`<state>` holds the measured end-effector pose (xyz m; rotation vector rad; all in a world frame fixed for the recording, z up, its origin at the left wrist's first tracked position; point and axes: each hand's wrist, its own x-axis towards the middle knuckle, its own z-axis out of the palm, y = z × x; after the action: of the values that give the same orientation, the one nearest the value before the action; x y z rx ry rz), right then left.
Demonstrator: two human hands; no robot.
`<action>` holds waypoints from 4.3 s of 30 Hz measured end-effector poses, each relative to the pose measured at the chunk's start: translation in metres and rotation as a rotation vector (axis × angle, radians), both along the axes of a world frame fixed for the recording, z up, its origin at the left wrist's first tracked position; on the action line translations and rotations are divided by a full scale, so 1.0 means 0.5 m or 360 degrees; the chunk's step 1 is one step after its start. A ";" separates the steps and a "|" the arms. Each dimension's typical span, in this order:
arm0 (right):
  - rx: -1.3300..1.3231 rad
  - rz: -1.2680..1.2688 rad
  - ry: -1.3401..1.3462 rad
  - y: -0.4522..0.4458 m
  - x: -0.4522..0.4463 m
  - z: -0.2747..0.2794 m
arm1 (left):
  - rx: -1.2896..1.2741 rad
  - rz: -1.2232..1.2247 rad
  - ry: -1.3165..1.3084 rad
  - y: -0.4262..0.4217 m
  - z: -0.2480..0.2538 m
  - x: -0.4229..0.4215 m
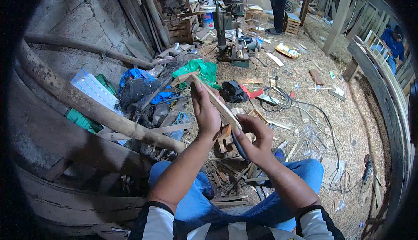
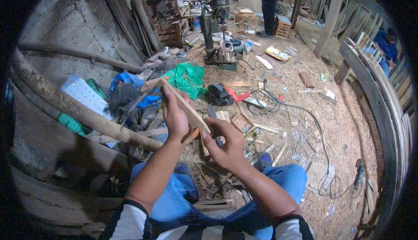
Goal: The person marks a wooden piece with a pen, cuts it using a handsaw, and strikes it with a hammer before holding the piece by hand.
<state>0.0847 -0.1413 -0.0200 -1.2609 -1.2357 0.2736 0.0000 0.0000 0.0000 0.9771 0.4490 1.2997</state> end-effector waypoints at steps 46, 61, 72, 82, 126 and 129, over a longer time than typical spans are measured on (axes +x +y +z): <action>-0.0209 0.0356 0.1131 0.008 0.013 -0.020 | 0.0159 0.0150 0.0270 -0.023 -0.018 0.007; -0.0235 0.0355 0.1942 -0.013 0.084 -0.056 | -0.0035 0.0190 0.1187 0.174 -0.235 -0.079; -0.0244 0.0312 0.1982 -0.025 0.110 -0.050 | 0.0073 -0.0030 0.2666 0.174 -0.746 -0.195; -0.0359 0.0177 0.2022 -0.008 0.131 -0.109 | -0.0278 0.0075 0.3033 0.198 -0.835 -0.162; -0.0962 0.0766 0.0912 -0.147 0.076 -0.062 | 0.0771 -0.1157 0.1888 -0.181 0.001 -0.163; -0.0880 0.0672 0.0829 -0.164 0.087 -0.028 | 0.0696 -0.1150 0.1667 -0.168 -0.051 -0.150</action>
<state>0.1282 -0.2231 -0.0339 -1.2552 -0.9803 1.2383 -0.0749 -0.0842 -0.0253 1.9558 0.5180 0.1385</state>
